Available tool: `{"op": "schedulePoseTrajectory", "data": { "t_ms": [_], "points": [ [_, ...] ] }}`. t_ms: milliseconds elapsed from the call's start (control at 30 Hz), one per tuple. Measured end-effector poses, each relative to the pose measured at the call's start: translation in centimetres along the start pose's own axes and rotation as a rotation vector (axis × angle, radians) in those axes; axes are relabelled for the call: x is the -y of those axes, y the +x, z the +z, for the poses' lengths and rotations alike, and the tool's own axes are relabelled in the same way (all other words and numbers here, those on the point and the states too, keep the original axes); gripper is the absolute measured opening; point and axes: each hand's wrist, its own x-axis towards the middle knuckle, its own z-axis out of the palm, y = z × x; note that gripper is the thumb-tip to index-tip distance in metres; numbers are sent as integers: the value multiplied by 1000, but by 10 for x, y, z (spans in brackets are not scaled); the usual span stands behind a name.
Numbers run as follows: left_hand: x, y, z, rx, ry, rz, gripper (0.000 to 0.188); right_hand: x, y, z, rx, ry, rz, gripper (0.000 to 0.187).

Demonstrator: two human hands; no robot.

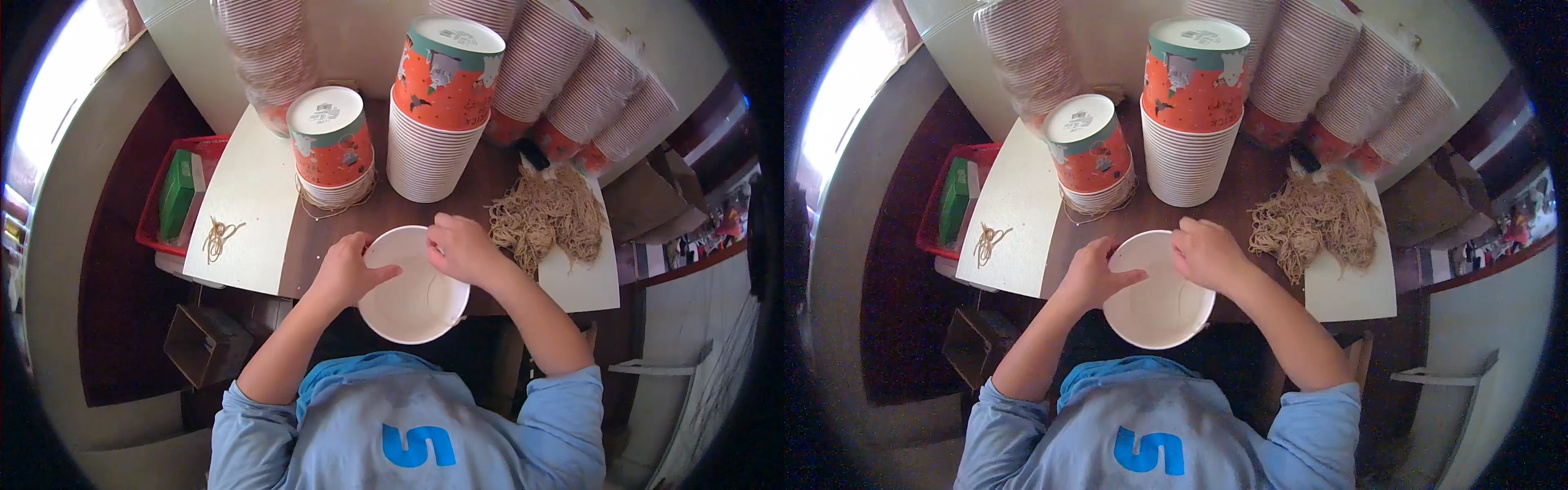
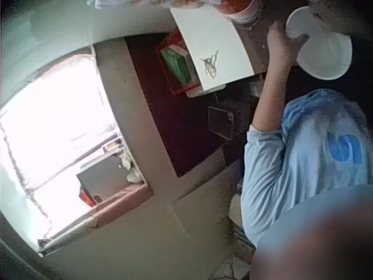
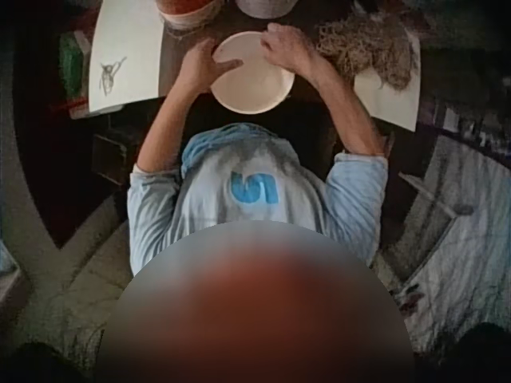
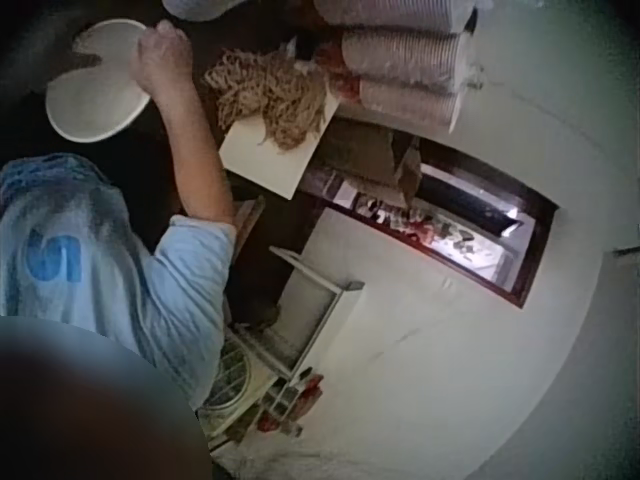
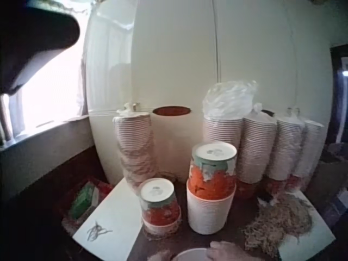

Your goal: Manually attach strings to paper bowls by threading them through pre-cut holes and knotting them.

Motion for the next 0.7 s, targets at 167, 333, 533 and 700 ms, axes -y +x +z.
{"op": "schedulePoseTrajectory", "data": {
  "t_ms": [167,333,533,700],
  "points": [
    [7,-12,5,106,-618,-283,43,-2,12,5,-247,-8,-60,9],
    [20,-34,19,87,-948,-380,30,39,8,-3,-44,381,109,11],
    [21,-33,23,69,-807,-344,23,29,6,24,14,436,201,13],
    [21,-33,29,40,-590,-204,23,21,1,22,45,420,229,12]
  ]
}}
